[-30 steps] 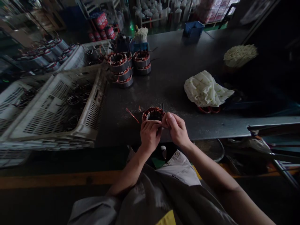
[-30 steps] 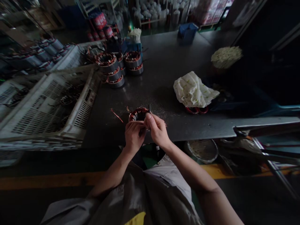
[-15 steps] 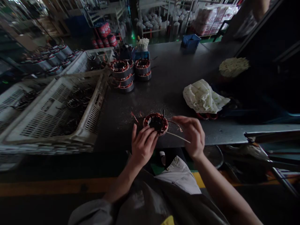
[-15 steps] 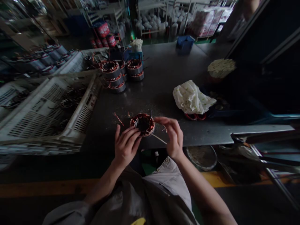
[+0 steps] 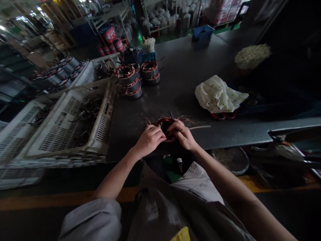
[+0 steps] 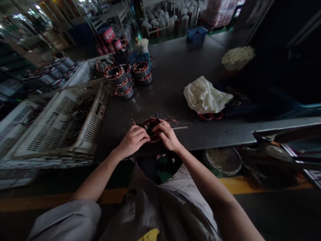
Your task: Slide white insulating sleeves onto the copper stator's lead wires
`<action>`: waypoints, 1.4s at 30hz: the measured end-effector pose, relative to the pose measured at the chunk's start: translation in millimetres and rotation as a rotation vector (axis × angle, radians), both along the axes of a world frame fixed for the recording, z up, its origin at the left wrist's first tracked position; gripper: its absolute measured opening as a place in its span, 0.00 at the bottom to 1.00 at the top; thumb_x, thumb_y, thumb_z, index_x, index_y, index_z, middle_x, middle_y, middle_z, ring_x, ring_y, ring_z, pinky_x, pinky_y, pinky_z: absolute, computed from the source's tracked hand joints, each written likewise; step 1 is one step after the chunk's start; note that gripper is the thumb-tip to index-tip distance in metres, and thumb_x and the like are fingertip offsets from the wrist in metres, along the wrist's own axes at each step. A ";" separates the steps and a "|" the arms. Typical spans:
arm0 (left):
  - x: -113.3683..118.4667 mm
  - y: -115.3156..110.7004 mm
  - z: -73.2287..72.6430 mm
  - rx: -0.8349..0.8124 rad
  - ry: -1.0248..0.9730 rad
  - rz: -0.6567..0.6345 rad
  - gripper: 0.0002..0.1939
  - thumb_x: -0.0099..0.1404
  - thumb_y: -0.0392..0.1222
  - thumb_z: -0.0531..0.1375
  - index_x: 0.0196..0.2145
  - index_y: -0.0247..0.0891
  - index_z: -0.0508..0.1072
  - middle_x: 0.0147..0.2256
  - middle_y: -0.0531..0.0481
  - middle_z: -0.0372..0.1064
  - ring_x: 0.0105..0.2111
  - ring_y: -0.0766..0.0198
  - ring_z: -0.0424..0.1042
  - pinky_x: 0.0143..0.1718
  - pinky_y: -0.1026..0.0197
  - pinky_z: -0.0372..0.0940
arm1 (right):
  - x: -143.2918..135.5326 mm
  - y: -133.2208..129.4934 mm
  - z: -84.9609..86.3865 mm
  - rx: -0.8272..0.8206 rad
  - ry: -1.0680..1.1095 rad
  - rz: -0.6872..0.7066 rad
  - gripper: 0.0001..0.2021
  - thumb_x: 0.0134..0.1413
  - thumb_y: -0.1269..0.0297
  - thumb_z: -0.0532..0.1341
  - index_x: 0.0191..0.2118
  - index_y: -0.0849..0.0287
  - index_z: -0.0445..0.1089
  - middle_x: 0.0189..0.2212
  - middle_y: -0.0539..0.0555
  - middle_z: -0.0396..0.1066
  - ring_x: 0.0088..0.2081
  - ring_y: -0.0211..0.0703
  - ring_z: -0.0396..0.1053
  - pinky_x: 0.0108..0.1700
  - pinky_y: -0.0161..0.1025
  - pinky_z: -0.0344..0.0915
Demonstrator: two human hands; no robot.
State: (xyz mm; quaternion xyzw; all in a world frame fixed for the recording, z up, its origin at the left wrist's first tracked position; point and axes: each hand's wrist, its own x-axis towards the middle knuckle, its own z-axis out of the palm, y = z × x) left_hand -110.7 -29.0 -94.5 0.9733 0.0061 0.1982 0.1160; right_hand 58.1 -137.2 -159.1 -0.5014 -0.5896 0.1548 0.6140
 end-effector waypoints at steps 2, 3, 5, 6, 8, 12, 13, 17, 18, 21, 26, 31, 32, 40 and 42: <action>8.9 4.1 -1.5 -0.046 0.002 -0.098 0.08 0.72 0.36 0.58 0.33 0.35 0.71 0.33 0.50 0.68 0.37 0.60 0.68 0.45 0.56 0.60 | 13.8 3.6 2.5 -0.013 0.058 0.109 0.10 0.53 0.71 0.52 0.33 0.57 0.71 0.30 0.51 0.71 0.40 0.46 0.66 0.64 0.53 0.49; 12.4 4.9 -3.4 -0.074 -0.002 -0.142 0.09 0.73 0.37 0.57 0.33 0.35 0.71 0.32 0.50 0.68 0.36 0.60 0.68 0.44 0.56 0.60 | 19.3 6.0 3.5 -0.021 0.085 0.155 0.10 0.51 0.71 0.52 0.32 0.57 0.71 0.29 0.51 0.70 0.39 0.46 0.66 0.63 0.52 0.50; 16.1 5.0 -8.8 -0.128 -0.023 -0.204 0.10 0.74 0.39 0.56 0.35 0.35 0.71 0.32 0.49 0.66 0.35 0.61 0.68 0.43 0.57 0.61 | 27.3 11.7 5.0 -0.033 0.133 0.228 0.10 0.48 0.70 0.52 0.29 0.58 0.71 0.25 0.51 0.69 0.36 0.46 0.65 0.63 0.52 0.51; 16.3 4.6 -11.9 -0.145 -0.042 -0.215 0.10 0.74 0.41 0.55 0.36 0.35 0.72 0.32 0.49 0.66 0.35 0.61 0.68 0.43 0.57 0.61 | 29.8 14.7 5.6 -0.036 0.152 0.255 0.09 0.47 0.70 0.52 0.27 0.58 0.70 0.23 0.51 0.68 0.35 0.46 0.65 0.62 0.52 0.51; 14.0 3.3 -17.7 -0.158 -0.087 -0.202 0.09 0.74 0.43 0.56 0.40 0.36 0.73 0.35 0.48 0.66 0.36 0.61 0.67 0.44 0.56 0.63 | 32.9 19.9 7.0 -0.041 0.175 0.300 0.08 0.45 0.69 0.52 0.24 0.57 0.68 0.22 0.51 0.67 0.33 0.46 0.64 0.62 0.52 0.52; 7.7 -0.3 -26.3 -0.173 -0.173 -0.181 0.06 0.72 0.40 0.59 0.43 0.38 0.73 0.40 0.46 0.66 0.42 0.59 0.68 0.49 0.53 0.64 | 35.8 19.5 11.2 -0.047 0.189 0.361 0.09 0.50 0.67 0.53 0.25 0.58 0.68 0.22 0.51 0.67 0.33 0.46 0.65 0.63 0.51 0.51; 6.6 -1.6 -27.9 -0.179 -0.187 -0.183 0.05 0.72 0.39 0.59 0.44 0.38 0.73 0.41 0.45 0.67 0.43 0.59 0.68 0.50 0.52 0.64 | 36.0 15.2 12.1 -0.062 0.196 0.367 0.09 0.54 0.65 0.54 0.29 0.58 0.70 0.24 0.52 0.69 0.35 0.46 0.66 0.63 0.50 0.51; 3.7 -7.7 -33.2 -0.212 -0.235 -0.130 0.05 0.72 0.36 0.59 0.45 0.38 0.72 0.43 0.46 0.70 0.46 0.58 0.69 0.50 0.51 0.64 | 31.2 -20.5 12.3 0.000 0.239 0.053 0.18 0.65 0.54 0.48 0.45 0.58 0.70 0.42 0.57 0.70 0.47 0.50 0.66 0.54 0.49 0.60; 3.1 -9.1 -34.2 -0.221 -0.246 -0.122 0.05 0.72 0.36 0.58 0.45 0.38 0.71 0.43 0.46 0.70 0.47 0.57 0.69 0.50 0.51 0.65 | 27.5 -31.7 12.1 0.059 0.213 -0.128 0.18 0.66 0.54 0.47 0.42 0.58 0.69 0.40 0.57 0.69 0.45 0.50 0.66 0.49 0.48 0.62; 1.2 -12.3 -36.6 -0.225 -0.244 -0.133 0.06 0.73 0.35 0.57 0.47 0.39 0.70 0.45 0.46 0.72 0.52 0.55 0.68 0.52 0.49 0.65 | 10.5 -58.0 13.7 0.179 -0.053 -0.460 0.09 0.64 0.64 0.53 0.34 0.58 0.66 0.31 0.54 0.66 0.35 0.45 0.63 0.39 0.45 0.60; -1.8 -19.2 -39.4 -0.218 -0.260 -0.040 0.13 0.75 0.37 0.55 0.56 0.38 0.64 0.48 0.44 0.71 0.51 0.58 0.70 0.59 0.45 0.61 | -17.9 -58.2 16.2 -0.023 -0.463 -0.237 0.15 0.62 0.69 0.60 0.54 0.59 0.66 0.47 0.60 0.68 0.46 0.49 0.64 0.47 0.48 0.64; -3.2 -26.2 -39.3 -0.264 -0.263 -0.006 0.09 0.72 0.34 0.58 0.50 0.37 0.68 0.49 0.44 0.71 0.54 0.58 0.68 0.63 0.45 0.58 | -22.4 -47.9 8.1 -0.035 -0.395 -0.279 0.13 0.62 0.69 0.61 0.51 0.55 0.70 0.46 0.57 0.68 0.48 0.49 0.63 0.50 0.49 0.66; -3.1 -26.9 -39.4 -0.276 -0.270 -0.013 0.08 0.72 0.33 0.58 0.48 0.37 0.68 0.48 0.45 0.71 0.54 0.57 0.68 0.63 0.44 0.57 | -21.9 -47.7 6.3 -0.026 -0.383 -0.278 0.13 0.61 0.69 0.61 0.51 0.53 0.71 0.46 0.57 0.69 0.48 0.49 0.63 0.49 0.49 0.66; -0.6 -25.6 -40.6 -0.405 -0.318 -0.040 0.02 0.71 0.33 0.59 0.40 0.37 0.70 0.43 0.46 0.74 0.51 0.56 0.71 0.61 0.41 0.58 | -17.4 -47.4 2.6 -0.051 -0.284 -0.223 0.09 0.62 0.65 0.61 0.48 0.51 0.72 0.45 0.56 0.69 0.48 0.51 0.63 0.49 0.52 0.66; -0.1 -24.6 -39.2 -0.421 -0.301 -0.050 0.01 0.71 0.34 0.59 0.40 0.37 0.70 0.43 0.46 0.74 0.51 0.56 0.70 0.61 0.41 0.58 | -15.0 -46.9 4.5 -0.070 -0.289 -0.198 0.08 0.62 0.64 0.61 0.46 0.53 0.71 0.46 0.57 0.68 0.48 0.50 0.63 0.49 0.51 0.65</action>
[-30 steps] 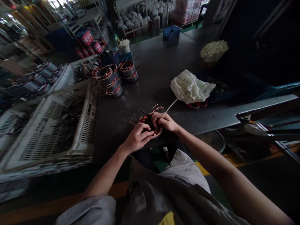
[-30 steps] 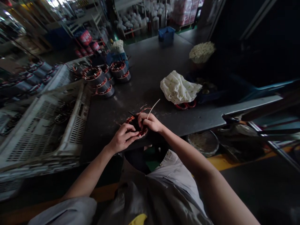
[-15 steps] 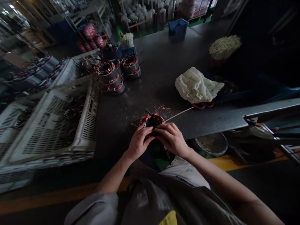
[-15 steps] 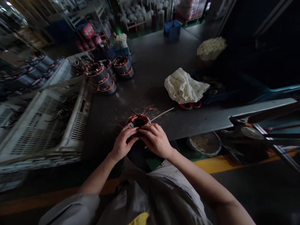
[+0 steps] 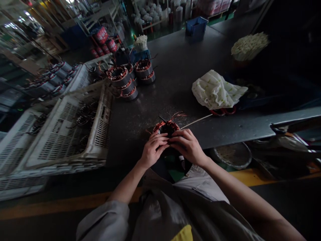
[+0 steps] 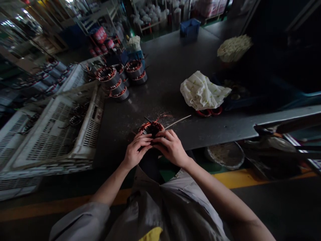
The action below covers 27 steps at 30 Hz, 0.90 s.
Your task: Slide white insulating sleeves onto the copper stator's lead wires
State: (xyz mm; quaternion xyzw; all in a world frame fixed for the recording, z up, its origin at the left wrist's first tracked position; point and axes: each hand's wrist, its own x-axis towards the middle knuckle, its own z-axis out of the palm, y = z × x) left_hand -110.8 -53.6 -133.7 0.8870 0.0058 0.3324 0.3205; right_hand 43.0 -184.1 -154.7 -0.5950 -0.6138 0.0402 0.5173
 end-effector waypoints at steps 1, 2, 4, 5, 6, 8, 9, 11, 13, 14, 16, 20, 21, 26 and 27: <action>0.0 0.4 0.9 -0.004 0.007 -0.005 0.01 0.71 0.34 0.59 0.39 0.37 0.70 0.43 0.46 0.73 0.52 0.56 0.70 0.61 0.41 0.57 | 1.2 0.2 0.9 -0.005 -0.003 0.008 0.07 0.62 0.64 0.61 0.46 0.54 0.71 0.46 0.57 0.68 0.48 0.50 0.63 0.49 0.51 0.65; 0.0 0.6 1.7 -0.007 0.014 -0.007 0.01 0.71 0.34 0.59 0.39 0.37 0.70 0.43 0.46 0.73 0.52 0.56 0.70 0.61 0.42 0.57 | 2.1 0.4 1.7 -0.004 -0.006 0.015 0.06 0.62 0.64 0.61 0.45 0.55 0.70 0.45 0.58 0.67 0.47 0.50 0.63 0.48 0.50 0.65; -0.5 0.9 3.1 -0.008 0.026 -0.005 0.02 0.71 0.34 0.59 0.38 0.37 0.70 0.43 0.46 0.73 0.52 0.56 0.69 0.61 0.42 0.58 | 3.5 0.9 2.3 -0.001 -0.005 0.026 0.05 0.62 0.65 0.62 0.43 0.56 0.69 0.44 0.58 0.67 0.46 0.49 0.63 0.47 0.49 0.65; -0.8 0.8 3.5 -0.005 0.033 -0.003 0.02 0.71 0.34 0.59 0.38 0.37 0.70 0.43 0.46 0.73 0.52 0.56 0.69 0.61 0.42 0.58 | 3.8 1.3 2.1 0.003 -0.002 0.031 0.05 0.62 0.65 0.62 0.43 0.57 0.68 0.43 0.57 0.67 0.45 0.48 0.63 0.47 0.49 0.64; -1.1 0.7 3.8 0.001 0.040 -0.001 0.02 0.72 0.34 0.59 0.38 0.37 0.70 0.43 0.46 0.73 0.52 0.56 0.69 0.60 0.42 0.58 | 3.9 1.8 1.6 0.008 0.002 0.037 0.05 0.62 0.65 0.62 0.43 0.57 0.68 0.43 0.57 0.67 0.45 0.48 0.63 0.47 0.49 0.64; -1.5 0.2 3.6 0.019 0.050 0.002 0.02 0.72 0.34 0.58 0.39 0.37 0.69 0.43 0.45 0.72 0.53 0.56 0.69 0.60 0.42 0.58 | 3.6 3.1 -0.3 0.025 0.005 0.044 0.04 0.62 0.66 0.62 0.42 0.57 0.68 0.42 0.57 0.67 0.45 0.48 0.62 0.46 0.48 0.64; -1.6 -0.1 3.3 0.030 0.052 0.000 0.02 0.72 0.34 0.58 0.39 0.37 0.69 0.43 0.45 0.72 0.53 0.56 0.69 0.61 0.42 0.57 | 3.2 3.9 -1.4 0.036 0.002 0.046 0.04 0.62 0.66 0.62 0.42 0.57 0.68 0.41 0.56 0.67 0.45 0.48 0.62 0.46 0.48 0.64; -1.4 -0.7 2.2 0.058 0.054 -0.004 0.01 0.72 0.34 0.58 0.41 0.37 0.69 0.44 0.45 0.72 0.53 0.57 0.69 0.61 0.42 0.57 | 2.3 5.4 -3.3 0.055 -0.007 0.043 0.03 0.62 0.67 0.61 0.42 0.57 0.69 0.41 0.56 0.68 0.44 0.47 0.62 0.46 0.48 0.64; -1.0 -1.1 1.2 0.095 0.057 -0.001 0.02 0.72 0.34 0.58 0.43 0.37 0.69 0.44 0.45 0.72 0.51 0.58 0.69 0.61 0.43 0.57 | 1.7 5.5 -3.9 0.068 -0.007 0.031 0.03 0.62 0.67 0.61 0.42 0.56 0.69 0.40 0.56 0.69 0.44 0.47 0.63 0.46 0.48 0.64; -0.8 -1.2 0.9 0.110 0.057 0.005 0.03 0.72 0.35 0.58 0.43 0.37 0.69 0.44 0.45 0.72 0.50 0.58 0.70 0.60 0.43 0.57 | 1.7 4.3 -3.7 0.072 0.001 0.034 0.04 0.62 0.67 0.61 0.42 0.56 0.70 0.41 0.56 0.69 0.44 0.47 0.64 0.46 0.49 0.64; -0.5 -1.5 0.7 0.127 0.058 0.018 0.03 0.73 0.36 0.58 0.44 0.38 0.69 0.43 0.46 0.73 0.47 0.59 0.71 0.60 0.44 0.58 | 3.1 -1.7 -2.9 0.068 0.048 0.066 0.06 0.62 0.66 0.62 0.44 0.55 0.70 0.44 0.57 0.69 0.46 0.48 0.65 0.48 0.50 0.65; -0.4 -1.7 0.9 0.117 0.056 0.042 0.02 0.73 0.36 0.58 0.43 0.38 0.70 0.42 0.48 0.73 0.44 0.60 0.72 0.58 0.46 0.60 | 16.5 -27.8 -6.3 0.057 0.276 -0.003 0.06 0.62 0.66 0.61 0.44 0.55 0.71 0.46 0.57 0.68 0.48 0.48 0.67 0.49 0.47 0.65; 0.0 -1.6 0.8 0.118 0.053 0.047 0.02 0.73 0.36 0.58 0.42 0.38 0.70 0.41 0.48 0.73 0.44 0.60 0.73 0.58 0.46 0.60 | 22.6 -35.4 -9.0 0.069 0.331 -0.088 0.04 0.62 0.66 0.61 0.42 0.55 0.71 0.44 0.57 0.69 0.46 0.47 0.68 0.48 0.46 0.65; 9.6 -1.0 1.8 0.157 0.025 0.079 0.03 0.73 0.36 0.57 0.40 0.39 0.70 0.40 0.49 0.73 0.42 0.60 0.73 0.57 0.47 0.61 | 59.1 -62.9 -16.3 0.091 0.420 -0.444 0.05 0.62 0.61 0.61 0.37 0.55 0.71 0.33 0.53 0.69 0.35 0.43 0.66 0.38 0.41 0.63; 13.2 -0.7 2.3 0.173 0.017 0.096 0.03 0.73 0.36 0.56 0.41 0.39 0.70 0.40 0.49 0.73 0.42 0.60 0.73 0.57 0.47 0.61 | 66.4 -65.8 -13.2 0.097 0.411 -0.478 0.06 0.62 0.60 0.61 0.37 0.55 0.71 0.33 0.52 0.69 0.34 0.43 0.66 0.37 0.40 0.63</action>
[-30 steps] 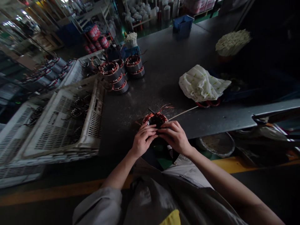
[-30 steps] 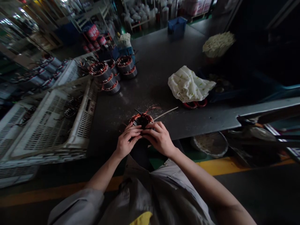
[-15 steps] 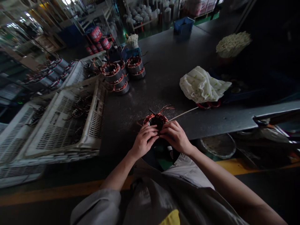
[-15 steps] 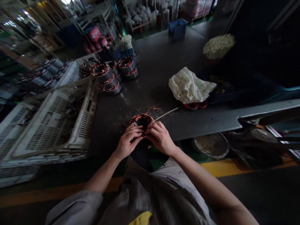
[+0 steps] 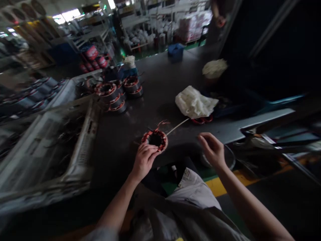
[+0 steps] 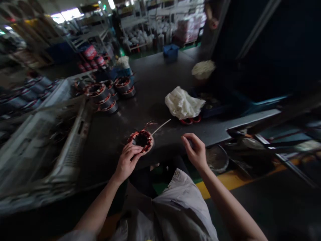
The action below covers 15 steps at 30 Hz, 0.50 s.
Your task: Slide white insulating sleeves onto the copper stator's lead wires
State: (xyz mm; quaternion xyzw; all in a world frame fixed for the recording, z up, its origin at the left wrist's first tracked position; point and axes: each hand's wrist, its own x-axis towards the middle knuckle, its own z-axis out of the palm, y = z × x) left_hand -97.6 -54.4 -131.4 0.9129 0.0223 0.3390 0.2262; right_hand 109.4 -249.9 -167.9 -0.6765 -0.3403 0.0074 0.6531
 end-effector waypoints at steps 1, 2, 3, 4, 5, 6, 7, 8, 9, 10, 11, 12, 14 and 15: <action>4.1 0.5 0.3 0.021 -0.012 0.021 0.04 0.73 0.35 0.56 0.41 0.39 0.70 0.39 0.50 0.73 0.42 0.60 0.73 0.57 0.48 0.61 | 7.7 -2.2 4.8 0.006 -0.019 -0.033 0.06 0.62 0.59 0.60 0.38 0.56 0.71 0.33 0.52 0.69 0.34 0.42 0.67 0.37 0.40 0.63; 8.4 1.3 0.5 0.046 -0.029 0.038 0.04 0.73 0.36 0.56 0.42 0.39 0.70 0.39 0.50 0.73 0.42 0.60 0.73 0.57 0.48 0.61 | 16.2 -3.8 11.0 0.021 -0.046 -0.069 0.07 0.63 0.59 0.60 0.38 0.56 0.71 0.33 0.52 0.70 0.35 0.42 0.67 0.38 0.40 0.63; 12.8 2.2 0.4 0.067 -0.050 0.055 0.03 0.73 0.36 0.56 0.42 0.39 0.70 0.39 0.49 0.73 0.41 0.60 0.73 0.57 0.48 0.60 | 26.1 -5.2 18.0 0.039 -0.081 -0.114 0.09 0.63 0.58 0.59 0.37 0.57 0.71 0.34 0.52 0.70 0.36 0.43 0.68 0.39 0.40 0.64; 16.7 3.2 0.2 0.083 -0.071 0.063 0.03 0.73 0.36 0.57 0.42 0.39 0.70 0.39 0.49 0.73 0.41 0.59 0.73 0.57 0.49 0.60 | 37.4 -6.6 25.2 0.054 -0.117 -0.174 0.10 0.63 0.56 0.59 0.37 0.57 0.71 0.34 0.53 0.71 0.36 0.43 0.68 0.39 0.40 0.64; 20.0 3.9 -0.1 0.096 -0.088 0.071 0.02 0.73 0.37 0.57 0.41 0.38 0.70 0.39 0.49 0.73 0.41 0.59 0.73 0.57 0.49 0.60 | 50.2 -8.1 32.1 0.063 -0.143 -0.246 0.11 0.63 0.55 0.59 0.37 0.58 0.71 0.34 0.53 0.71 0.36 0.43 0.68 0.38 0.40 0.64; 22.1 4.1 -0.4 0.108 -0.104 0.073 0.02 0.73 0.37 0.57 0.40 0.38 0.70 0.39 0.49 0.73 0.40 0.59 0.73 0.57 0.49 0.60 | 64.4 -9.7 38.2 0.068 -0.159 -0.324 0.13 0.62 0.54 0.59 0.37 0.58 0.71 0.33 0.53 0.71 0.35 0.43 0.68 0.37 0.39 0.64; 23.0 3.7 -0.6 0.120 -0.113 0.070 0.03 0.73 0.37 0.57 0.40 0.38 0.70 0.39 0.49 0.73 0.40 0.59 0.73 0.57 0.49 0.59 | 79.7 -11.0 43.2 0.070 -0.163 -0.397 0.14 0.62 0.52 0.59 0.37 0.58 0.72 0.33 0.54 0.72 0.34 0.43 0.68 0.35 0.39 0.64; 22.8 2.6 -0.9 0.128 -0.117 0.069 0.03 0.73 0.37 0.57 0.39 0.38 0.70 0.40 0.49 0.73 0.40 0.59 0.73 0.57 0.49 0.59 | 96.0 -11.5 47.0 0.072 -0.162 -0.454 0.15 0.61 0.51 0.59 0.38 0.58 0.72 0.32 0.54 0.72 0.32 0.44 0.69 0.34 0.39 0.64; 21.6 0.9 -1.1 0.133 -0.118 0.069 0.03 0.73 0.37 0.57 0.39 0.38 0.70 0.40 0.49 0.73 0.40 0.59 0.73 0.56 0.49 0.59 | 113.1 -10.5 49.8 0.074 -0.160 -0.494 0.16 0.60 0.50 0.59 0.38 0.59 0.72 0.31 0.54 0.72 0.32 0.44 0.69 0.34 0.39 0.64; 20.0 -1.2 -1.5 0.134 -0.120 0.071 0.03 0.74 0.37 0.56 0.40 0.38 0.70 0.40 0.48 0.73 0.40 0.59 0.73 0.56 0.49 0.60 | 130.5 -7.7 52.0 0.064 -0.155 -0.508 0.16 0.60 0.50 0.58 0.38 0.59 0.72 0.32 0.55 0.73 0.32 0.45 0.70 0.35 0.40 0.65; 18.2 -3.5 -2.0 0.131 -0.120 0.078 0.03 0.74 0.38 0.56 0.40 0.38 0.69 0.40 0.48 0.72 0.40 0.58 0.73 0.56 0.49 0.60 | 148.1 -2.6 54.0 0.043 -0.149 -0.519 0.16 0.59 0.51 0.59 0.38 0.60 0.72 0.32 0.56 0.73 0.33 0.46 0.71 0.36 0.40 0.66; 16.5 -5.8 -2.6 0.126 -0.120 0.087 0.03 0.74 0.38 0.56 0.41 0.38 0.69 0.40 0.48 0.72 0.41 0.58 0.72 0.55 0.49 0.60 | 165.4 4.4 56.3 0.009 -0.132 -0.528 0.15 0.59 0.53 0.59 0.37 0.61 0.73 0.32 0.56 0.74 0.33 0.46 0.72 0.37 0.40 0.67; 13.9 -9.8 -3.9 0.121 -0.129 0.104 0.03 0.74 0.38 0.56 0.42 0.38 0.69 0.40 0.47 0.72 0.41 0.58 0.72 0.55 0.49 0.61 | 198.1 23.6 62.4 -0.051 -0.083 -0.526 0.12 0.58 0.59 0.59 0.37 0.63 0.73 0.32 0.57 0.74 0.34 0.47 0.73 0.37 0.39 0.67; 13.1 -11.2 -4.5 0.120 -0.133 0.110 0.03 0.74 0.38 0.56 0.42 0.38 0.69 0.40 0.47 0.72 0.41 0.58 0.72 0.55 0.50 0.61 | 213.3 34.7 66.1 -0.066 -0.065 -0.519 0.11 0.57 0.61 0.59 0.38 0.64 0.73 0.32 0.57 0.74 0.34 0.47 0.73 0.36 0.38 0.68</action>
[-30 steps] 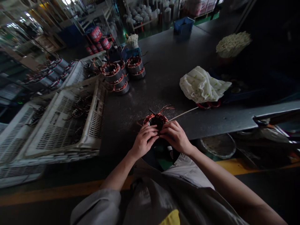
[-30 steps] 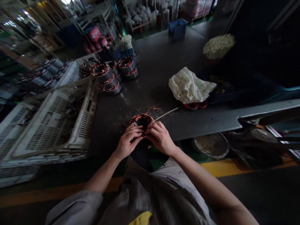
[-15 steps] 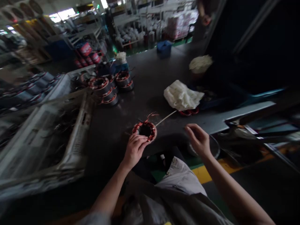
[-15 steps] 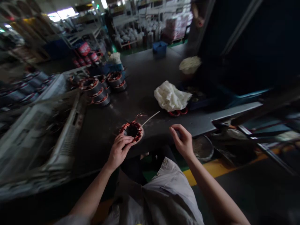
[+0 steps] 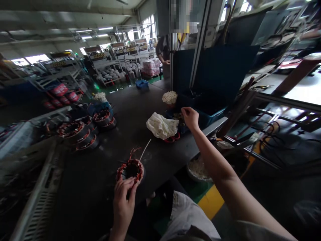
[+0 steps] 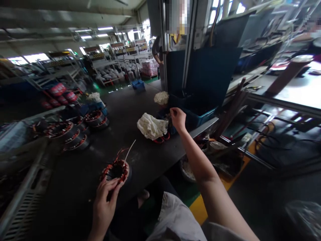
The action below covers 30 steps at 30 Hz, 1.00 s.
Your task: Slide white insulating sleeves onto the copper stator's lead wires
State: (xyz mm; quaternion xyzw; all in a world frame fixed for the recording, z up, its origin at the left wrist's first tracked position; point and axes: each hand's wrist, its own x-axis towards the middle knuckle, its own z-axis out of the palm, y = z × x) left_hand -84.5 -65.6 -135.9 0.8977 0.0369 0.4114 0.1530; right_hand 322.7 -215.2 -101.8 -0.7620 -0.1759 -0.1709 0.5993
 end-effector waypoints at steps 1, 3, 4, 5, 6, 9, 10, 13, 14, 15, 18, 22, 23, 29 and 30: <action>-0.6 -1.0 -0.6 -0.001 -0.003 0.004 0.03 0.74 0.37 0.56 0.42 0.38 0.69 0.40 0.47 0.72 0.41 0.58 0.72 0.55 0.50 0.61 | 14.3 11.5 4.0 -0.008 0.021 0.006 0.10 0.58 0.63 0.58 0.38 0.64 0.73 0.31 0.57 0.74 0.33 0.46 0.73 0.36 0.38 0.68; -1.2 -1.6 -1.6 -0.003 -0.010 0.004 0.03 0.73 0.36 0.56 0.43 0.38 0.69 0.40 0.48 0.72 0.42 0.59 0.72 0.56 0.51 0.60 | 40.4 34.0 11.5 -0.026 0.058 -0.001 0.10 0.57 0.67 0.57 0.40 0.66 0.73 0.32 0.58 0.74 0.32 0.46 0.74 0.36 0.38 0.68; -1.3 -1.3 -2.2 -0.003 -0.011 0.002 0.03 0.73 0.36 0.56 0.43 0.39 0.69 0.41 0.48 0.72 0.42 0.59 0.72 0.56 0.52 0.60 | 52.4 44.3 14.7 -0.038 0.077 -0.018 0.11 0.56 0.69 0.57 0.41 0.67 0.73 0.33 0.59 0.74 0.34 0.47 0.74 0.39 0.39 0.69; -1.3 -0.5 -2.9 -0.001 -0.009 0.001 0.03 0.73 0.36 0.56 0.43 0.39 0.69 0.41 0.48 0.72 0.42 0.60 0.72 0.57 0.53 0.60 | 63.5 53.7 17.4 -0.049 0.093 -0.044 0.11 0.55 0.71 0.57 0.42 0.69 0.73 0.35 0.61 0.75 0.36 0.49 0.74 0.43 0.41 0.69; -1.4 0.6 -3.9 0.007 -0.013 0.005 0.04 0.73 0.36 0.56 0.43 0.39 0.69 0.41 0.49 0.72 0.42 0.60 0.73 0.57 0.53 0.59 | 73.7 62.1 19.6 -0.057 0.107 -0.074 0.12 0.54 0.72 0.58 0.43 0.70 0.72 0.38 0.64 0.74 0.40 0.51 0.73 0.47 0.43 0.68; -2.3 5.7 -8.2 0.034 -0.027 0.021 0.05 0.73 0.36 0.56 0.45 0.39 0.70 0.41 0.49 0.72 0.42 0.59 0.73 0.56 0.53 0.61 | 97.0 79.6 22.8 -0.061 0.146 -0.141 0.16 0.48 0.74 0.62 0.45 0.74 0.72 0.43 0.71 0.72 0.48 0.59 0.70 0.54 0.49 0.63; -2.9 7.5 -10.0 0.043 -0.023 0.023 0.05 0.73 0.36 0.56 0.45 0.40 0.70 0.41 0.48 0.72 0.42 0.59 0.73 0.55 0.53 0.62 | 101.8 82.8 22.6 -0.055 0.158 -0.150 0.16 0.47 0.74 0.62 0.44 0.73 0.73 0.43 0.71 0.72 0.48 0.60 0.70 0.54 0.50 0.63; -4.8 11.6 -14.6 0.065 -0.005 0.023 0.06 0.73 0.35 0.55 0.46 0.40 0.69 0.41 0.48 0.73 0.42 0.59 0.73 0.53 0.53 0.63 | 108.5 85.2 18.5 -0.013 0.164 -0.163 0.12 0.49 0.74 0.60 0.41 0.70 0.74 0.41 0.68 0.74 0.47 0.59 0.70 0.55 0.50 0.63; -5.2 12.0 -15.5 0.069 -0.006 0.023 0.06 0.73 0.35 0.55 0.45 0.40 0.69 0.41 0.49 0.73 0.42 0.59 0.73 0.53 0.53 0.63 | 108.8 84.2 16.5 0.007 0.153 -0.166 0.11 0.50 0.74 0.59 0.40 0.68 0.75 0.41 0.67 0.74 0.47 0.58 0.70 0.55 0.50 0.62; -5.3 12.0 -15.9 0.068 -0.010 0.025 0.06 0.73 0.35 0.55 0.45 0.40 0.69 0.41 0.49 0.73 0.42 0.59 0.73 0.53 0.53 0.64 | 108.5 82.6 14.5 0.030 0.139 -0.165 0.11 0.51 0.73 0.58 0.40 0.68 0.74 0.41 0.66 0.74 0.47 0.57 0.70 0.56 0.50 0.62; -4.3 10.2 -14.2 0.055 -0.032 0.024 0.05 0.73 0.35 0.56 0.44 0.40 0.69 0.40 0.49 0.73 0.41 0.60 0.74 0.55 0.54 0.63 | 106.8 76.7 10.9 0.119 0.101 -0.135 0.12 0.54 0.70 0.57 0.43 0.68 0.73 0.40 0.64 0.74 0.42 0.52 0.73 0.50 0.46 0.68; -3.3 7.5 -9.4 0.048 -0.042 0.011 0.04 0.73 0.34 0.55 0.44 0.38 0.70 0.40 0.49 0.73 0.42 0.62 0.73 0.58 0.57 0.60 | 106.3 70.8 13.1 0.249 0.072 -0.086 0.13 0.55 0.68 0.57 0.44 0.71 0.70 0.37 0.63 0.74 0.32 0.46 0.73 0.37 0.41 0.72; -3.4 7.0 -8.6 0.045 -0.035 0.009 0.05 0.73 0.34 0.55 0.44 0.38 0.70 0.41 0.49 0.72 0.43 0.63 0.73 0.59 0.58 0.59 | 107.1 69.8 14.7 0.273 0.065 -0.068 0.12 0.54 0.69 0.58 0.42 0.70 0.70 0.35 0.62 0.74 0.31 0.45 0.72 0.35 0.41 0.72; -4.4 4.4 -7.0 0.035 -0.039 0.002 0.04 0.74 0.34 0.55 0.43 0.37 0.69 0.41 0.49 0.72 0.44 0.65 0.72 0.61 0.59 0.55 | 108.2 60.8 44.3 0.430 -0.030 0.005 0.10 0.59 0.62 0.59 0.38 0.66 0.68 0.30 0.55 0.72 0.28 0.38 0.70 0.34 0.37 0.71; -4.6 4.0 -7.0 0.033 -0.039 0.002 0.04 0.74 0.34 0.55 0.44 0.37 0.69 0.41 0.49 0.72 0.44 0.64 0.72 0.61 0.59 0.55 | 100.7 57.0 53.2 0.473 -0.092 0.001 0.11 0.61 0.61 0.58 0.40 0.65 0.67 0.32 0.56 0.73 0.30 0.38 0.71 0.35 0.37 0.72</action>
